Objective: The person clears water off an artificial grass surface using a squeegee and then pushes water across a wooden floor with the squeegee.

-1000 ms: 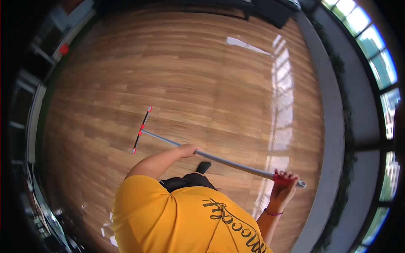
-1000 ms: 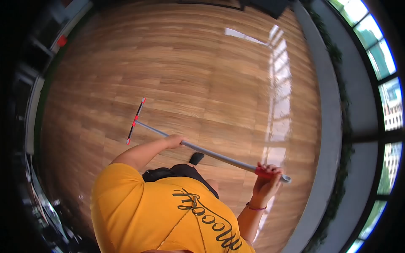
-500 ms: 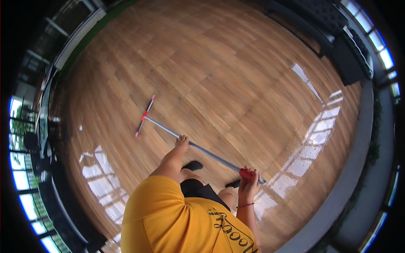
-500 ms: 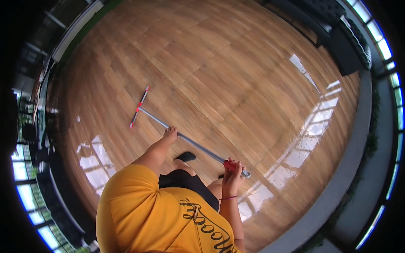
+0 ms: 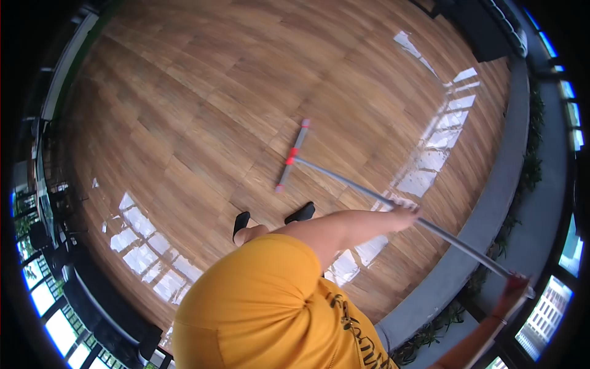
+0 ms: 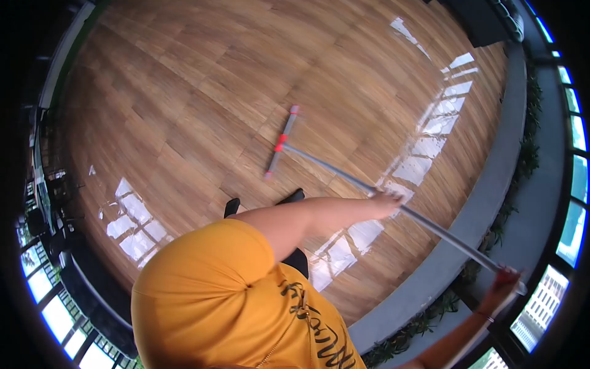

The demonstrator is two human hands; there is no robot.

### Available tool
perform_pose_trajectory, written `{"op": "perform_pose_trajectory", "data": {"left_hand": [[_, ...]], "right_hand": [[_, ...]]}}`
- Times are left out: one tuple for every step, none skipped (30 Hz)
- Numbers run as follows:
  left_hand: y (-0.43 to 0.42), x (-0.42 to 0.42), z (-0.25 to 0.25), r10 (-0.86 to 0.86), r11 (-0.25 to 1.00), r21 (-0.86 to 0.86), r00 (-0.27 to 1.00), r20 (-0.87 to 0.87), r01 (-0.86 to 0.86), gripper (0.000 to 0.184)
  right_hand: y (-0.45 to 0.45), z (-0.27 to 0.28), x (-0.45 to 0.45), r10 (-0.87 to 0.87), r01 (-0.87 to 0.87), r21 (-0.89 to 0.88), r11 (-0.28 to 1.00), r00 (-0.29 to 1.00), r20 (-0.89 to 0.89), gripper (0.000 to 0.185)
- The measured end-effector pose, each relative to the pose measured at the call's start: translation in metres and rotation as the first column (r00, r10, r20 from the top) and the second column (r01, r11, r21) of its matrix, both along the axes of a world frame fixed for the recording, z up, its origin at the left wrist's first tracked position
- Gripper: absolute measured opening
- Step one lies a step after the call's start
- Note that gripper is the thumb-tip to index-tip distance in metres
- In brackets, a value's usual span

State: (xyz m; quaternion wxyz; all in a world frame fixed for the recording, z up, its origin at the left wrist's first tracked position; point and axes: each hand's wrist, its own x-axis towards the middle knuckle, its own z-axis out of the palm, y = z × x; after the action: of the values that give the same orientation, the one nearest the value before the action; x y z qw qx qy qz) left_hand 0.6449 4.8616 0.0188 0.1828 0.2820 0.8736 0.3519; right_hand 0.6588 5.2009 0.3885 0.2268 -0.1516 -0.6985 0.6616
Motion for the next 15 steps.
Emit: {"op": "perform_pose_trajectory", "data": {"left_hand": [[0.024, -0.018, 0.037, -0.001, 0.997, 0.079, 0.999, 0.042, -0.002, 0.054], [0.046, -0.035, 0.062, -0.011, 0.99, 0.141, 0.999, 0.053, 0.003, 0.051], [0.066, -0.052, 0.079, -0.019, 0.979, 0.204, 0.998, 0.061, 0.007, 0.049], [0.08, -0.067, 0.09, -0.027, 0.976, 0.215, 0.998, 0.052, 0.015, 0.049], [0.092, -0.081, 0.1, -0.063, 0.97, 0.236, 0.998, 0.025, 0.055, 0.046], [0.1, -0.092, 0.11, -0.098, 0.963, 0.252, 0.995, -0.004, 0.096, 0.043], [0.105, -0.098, 0.115, -0.104, 0.961, 0.254, 0.994, -0.015, 0.105, 0.043], [0.097, -0.1, 0.126, -0.078, 0.955, 0.28, 0.994, -0.082, 0.099, 0.041], [0.085, -0.105, 0.135, -0.047, 0.949, 0.302, 0.988, -0.148, 0.09, 0.039], [0.068, -0.11, 0.144, -0.032, 0.941, 0.332, 0.994, -0.105, 0.066, 0.039], [0.039, -0.115, 0.155, -0.024, 0.945, 0.321, 0.993, -0.117, 0.06, 0.039], [0.0, -0.116, 0.17, -0.037, 0.959, 0.266, 0.975, -0.22, 0.097, 0.043], [-0.038, -0.117, 0.179, -0.057, 0.97, 0.206, 0.946, -0.319, 0.127, 0.047], [-0.072, -0.121, 0.172, -0.051, 0.979, 0.165, 0.934, -0.353, 0.116, 0.049], [-0.109, -0.125, 0.165, -0.048, 0.987, 0.126, 0.922, -0.383, 0.104, 0.05]], "right_hand": [[0.048, 0.039, -0.007, 0.134, -0.134, 0.003, 0.991, 0.991, -0.019, 0.036], [0.094, 0.079, -0.013, 0.267, -0.267, 0.005, 0.964, 0.963, -0.035, 0.042], [0.073, 0.109, -0.022, -0.012, 0.016, 0.116, 0.993, 0.999, -0.03, 0.04], [0.084, 0.137, -0.027, 0.215, -0.205, 0.178, 0.962, 0.976, -0.038, 0.039], [0.087, 0.163, -0.033, 0.211, -0.204, 0.181, 0.962, 0.977, -0.02, 0.034], [0.091, 0.19, -0.04, 0.208, -0.204, 0.184, 0.961, 0.978, -0.002, 0.03], [0.096, 0.206, -0.042, 0.227, -0.217, 0.187, 0.958, 0.973, -0.032, 0.023], [0.1, 0.223, -0.043, 0.246, -0.23, 0.191, 0.954, 0.967, -0.062, 0.019], [0.092, 0.232, -0.045, 0.337, -0.325, 0.191, 0.926, 0.941, -0.03, 0.015], [0.078, 0.24, -0.047, 0.425, -0.418, 0.189, 0.889, 0.905, 0.004, 0.017], [0.063, 0.248, -0.049, 0.508, -0.506, 0.184, 0.843, 0.861, 0.038, 0.022], [0.047, 0.245, -0.053, 0.447, -0.438, 0.168, 0.883, 0.894, -0.017, 0.023], [0.032, 0.238, -0.055, 0.439, -0.425, 0.153, 0.892, 0.896, -0.067, 0.021], [0.004, 0.22, -0.06, 0.457, -0.444, 0.126, 0.887, 0.882, -0.117, 0.019], [-0.029, 0.198, -0.066, 0.475, -0.467, 0.089, 0.88, 0.863, -0.172, 0.018]]}}
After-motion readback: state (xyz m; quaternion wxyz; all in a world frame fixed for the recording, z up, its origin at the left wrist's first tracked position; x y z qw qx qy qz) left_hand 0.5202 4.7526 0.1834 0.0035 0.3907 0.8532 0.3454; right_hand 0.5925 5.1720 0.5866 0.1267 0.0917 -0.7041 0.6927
